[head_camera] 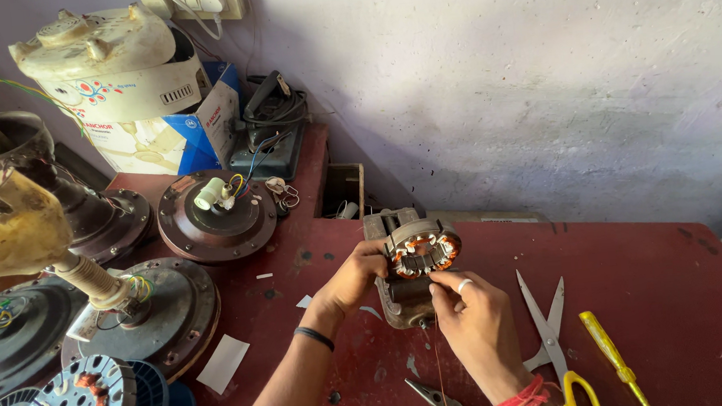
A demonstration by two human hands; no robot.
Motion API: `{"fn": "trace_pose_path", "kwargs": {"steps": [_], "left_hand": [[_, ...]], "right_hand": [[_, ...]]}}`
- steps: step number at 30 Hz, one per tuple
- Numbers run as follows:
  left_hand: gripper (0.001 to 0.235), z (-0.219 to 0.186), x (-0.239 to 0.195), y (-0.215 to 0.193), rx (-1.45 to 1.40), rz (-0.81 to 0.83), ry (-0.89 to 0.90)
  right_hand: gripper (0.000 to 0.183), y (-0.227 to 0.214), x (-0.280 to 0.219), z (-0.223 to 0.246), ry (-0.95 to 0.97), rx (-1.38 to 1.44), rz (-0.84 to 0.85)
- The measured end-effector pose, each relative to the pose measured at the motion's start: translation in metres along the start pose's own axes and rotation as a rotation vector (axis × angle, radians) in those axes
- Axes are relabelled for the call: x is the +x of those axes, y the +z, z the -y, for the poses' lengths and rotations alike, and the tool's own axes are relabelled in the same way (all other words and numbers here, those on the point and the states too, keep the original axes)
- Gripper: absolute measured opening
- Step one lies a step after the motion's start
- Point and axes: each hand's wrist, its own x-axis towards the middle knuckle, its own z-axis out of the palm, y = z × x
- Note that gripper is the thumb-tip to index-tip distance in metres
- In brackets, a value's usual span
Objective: The person repairs an electrical motor component by hand, using a screwdriver, pliers, and scissors to adjust and secure copper windings. The person repeatedly manipulates the windings and tools to tighten and align the internal parts of the motor.
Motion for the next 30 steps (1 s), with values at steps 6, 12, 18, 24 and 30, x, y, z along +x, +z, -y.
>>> {"fn": "trace_pose_path", "kwargs": {"steps": [6, 12, 18, 24, 30], "left_hand": [[0.031, 0.003, 0.0, 0.001, -0.061, 0.009, 0.014], [0.058, -0.018, -0.016, 0.02, 0.108, -0.05, 0.034], [0.051, -0.027, -0.031, 0.053, 0.168, -0.183, 0.084], [0.041, -0.008, -0.027, 0.077, 0.303, -0.48, 0.235], [0.044, 0.004, -0.031, 0.092, 0.39, -0.63, 0.385]], "right_hand": [[0.017, 0.0, 0.006, -0.003, -0.078, -0.031, 0.002], [0.014, 0.001, 0.01, -0.005, -0.147, -0.04, -0.022], [0.016, -0.005, 0.01, -0.008, -0.075, -0.023, -0.043], [0.021, -0.018, 0.033, -0.045, 0.035, 0.326, -0.117], [0.037, -0.013, 0.091, -0.085, 0.286, 0.74, 0.353]]}}
